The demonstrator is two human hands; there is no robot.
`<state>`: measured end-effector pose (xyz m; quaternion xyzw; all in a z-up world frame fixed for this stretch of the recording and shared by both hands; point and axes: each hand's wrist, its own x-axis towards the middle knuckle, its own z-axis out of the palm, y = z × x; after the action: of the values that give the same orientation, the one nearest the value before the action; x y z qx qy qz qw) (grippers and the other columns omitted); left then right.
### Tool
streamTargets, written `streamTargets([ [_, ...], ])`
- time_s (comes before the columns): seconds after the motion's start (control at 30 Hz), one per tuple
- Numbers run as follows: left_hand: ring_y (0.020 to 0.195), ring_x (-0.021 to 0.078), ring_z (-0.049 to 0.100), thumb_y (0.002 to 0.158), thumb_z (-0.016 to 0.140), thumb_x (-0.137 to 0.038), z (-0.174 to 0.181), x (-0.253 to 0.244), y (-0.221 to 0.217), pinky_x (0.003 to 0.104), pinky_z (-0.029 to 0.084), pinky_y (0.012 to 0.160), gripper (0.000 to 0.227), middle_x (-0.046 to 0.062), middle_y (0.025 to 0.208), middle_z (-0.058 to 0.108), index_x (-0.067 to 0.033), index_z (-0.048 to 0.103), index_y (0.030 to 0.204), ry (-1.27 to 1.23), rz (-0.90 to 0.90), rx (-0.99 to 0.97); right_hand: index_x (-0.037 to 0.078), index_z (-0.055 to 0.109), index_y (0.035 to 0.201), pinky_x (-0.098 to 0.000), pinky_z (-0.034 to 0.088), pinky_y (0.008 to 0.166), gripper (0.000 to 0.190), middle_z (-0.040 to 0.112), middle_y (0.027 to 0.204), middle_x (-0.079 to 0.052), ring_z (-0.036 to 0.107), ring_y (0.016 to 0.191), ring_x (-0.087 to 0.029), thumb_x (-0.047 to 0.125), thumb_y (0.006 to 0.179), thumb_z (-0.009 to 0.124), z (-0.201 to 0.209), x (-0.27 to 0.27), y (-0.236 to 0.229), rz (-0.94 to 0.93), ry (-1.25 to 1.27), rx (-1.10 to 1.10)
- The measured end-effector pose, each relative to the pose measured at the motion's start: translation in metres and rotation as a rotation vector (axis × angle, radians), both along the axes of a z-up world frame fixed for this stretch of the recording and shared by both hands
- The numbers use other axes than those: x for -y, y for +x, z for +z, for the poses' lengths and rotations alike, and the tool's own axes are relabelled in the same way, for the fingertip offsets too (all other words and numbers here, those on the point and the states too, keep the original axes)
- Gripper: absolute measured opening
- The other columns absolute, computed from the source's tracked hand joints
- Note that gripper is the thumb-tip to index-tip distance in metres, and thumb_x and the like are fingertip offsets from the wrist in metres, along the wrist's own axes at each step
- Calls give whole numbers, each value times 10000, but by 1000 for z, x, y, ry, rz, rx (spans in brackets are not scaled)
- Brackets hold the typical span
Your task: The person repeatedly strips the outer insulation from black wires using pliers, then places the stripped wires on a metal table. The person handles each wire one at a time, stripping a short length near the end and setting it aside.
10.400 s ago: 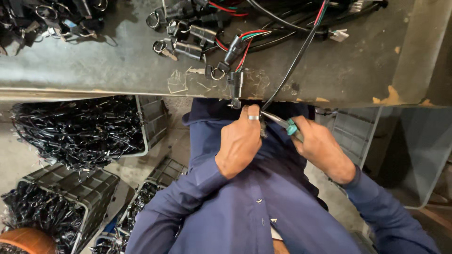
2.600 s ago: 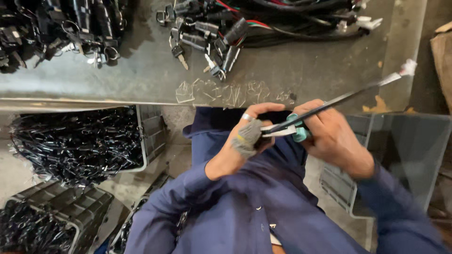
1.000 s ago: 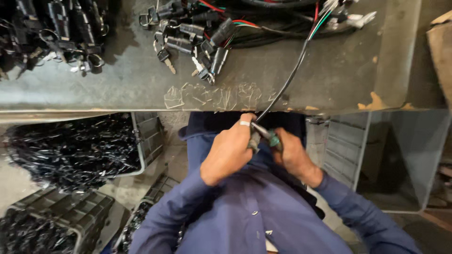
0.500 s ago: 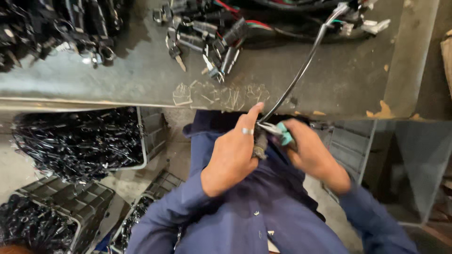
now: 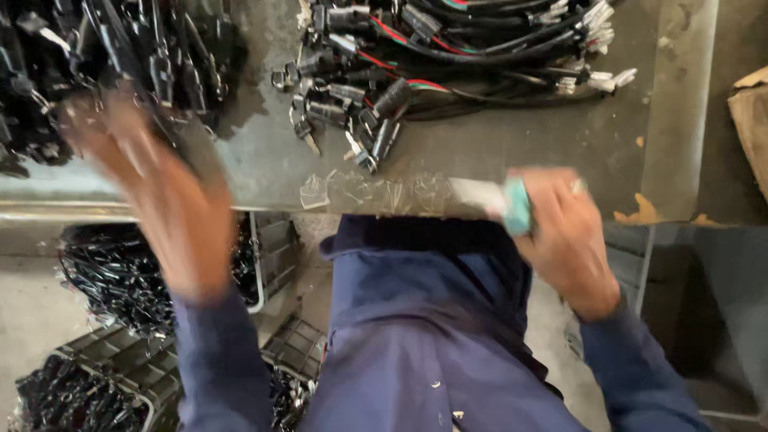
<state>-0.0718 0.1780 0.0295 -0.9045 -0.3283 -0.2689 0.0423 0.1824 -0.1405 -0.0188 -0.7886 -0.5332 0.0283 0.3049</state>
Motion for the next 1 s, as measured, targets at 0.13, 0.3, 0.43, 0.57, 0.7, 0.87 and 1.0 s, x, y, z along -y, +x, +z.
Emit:
streamTargets([
  [0.13, 1281, 351, 536, 912, 615, -1, -3, -60, 66, 446, 526, 1012, 767, 228, 1423, 488, -101, 202, 1550, 273, -99, -104, -66, 534, 1428, -517, 322, 1141, 600, 551, 1454, -208, 486, 1364, -391, 191, 915, 708, -15, -26, 4, -28, -104, 255],
  [0.3, 1205, 331, 565, 860, 738, -12, -10, -53, 163, 432, 490, 1000, 470, 123, 1288, 588, -108, 656, 1313, -190, -741, -123, 3, 570, 1430, -500, 289, 1237, 549, 537, 1527, -144, 452, 1468, -328, -59, 884, 566, -17, -8, -20, -39, -122, 191],
  [0.43, 1116, 316, 575, 683, 767, -61, 6, -42, 201, 497, 458, 921, 513, 104, 1124, 612, -182, 737, 1181, -140, -632, -525, 34, 615, 1365, -524, 307, 1227, 504, 562, 1484, -133, 474, 1441, -342, -83, 875, 587, -14, -8, -6, -78, 55, 51],
  [0.57, 1123, 331, 600, 732, 782, -138, 37, -33, 197, 487, 487, 927, 381, 120, 1192, 618, -107, 698, 1102, 53, -711, -324, 39, 634, 1324, -486, 388, 1233, 352, 598, 1439, -131, 527, 1414, -348, -52, 984, 629, -19, -19, -6, -201, 285, 58],
  [0.7, 1159, 281, 618, 873, 655, 1, 71, -12, 156, 360, 534, 979, 309, 115, 1234, 587, -23, 573, 1170, -420, -820, 108, 45, 658, 1277, -396, 512, 1134, 224, 665, 1351, -99, 639, 1321, -269, 103, 1062, 643, -5, -23, -35, -48, 451, -400],
  [0.87, 1079, 307, 619, 764, 723, -12, 11, 88, 90, 382, 495, 904, 409, 132, 1119, 627, -74, 608, 1152, -809, -894, 87, 13, 557, 1345, -343, 523, 1028, 653, 701, 1243, -114, 653, 1195, -211, 508, 919, 557, 41, -65, -10, 103, 712, -1919],
  [1.0, 1103, 156, 627, 1002, 640, -26, -75, 162, 70, 306, 525, 979, 249, 66, 1176, 655, -56, 610, 1248, -1845, -825, 184, -57, 502, 1501, -255, 431, 684, 650, 411, 942, -1, 415, 799, -90, 485, 1142, 508, 85, -58, 37, 295, 1059, -2325],
])
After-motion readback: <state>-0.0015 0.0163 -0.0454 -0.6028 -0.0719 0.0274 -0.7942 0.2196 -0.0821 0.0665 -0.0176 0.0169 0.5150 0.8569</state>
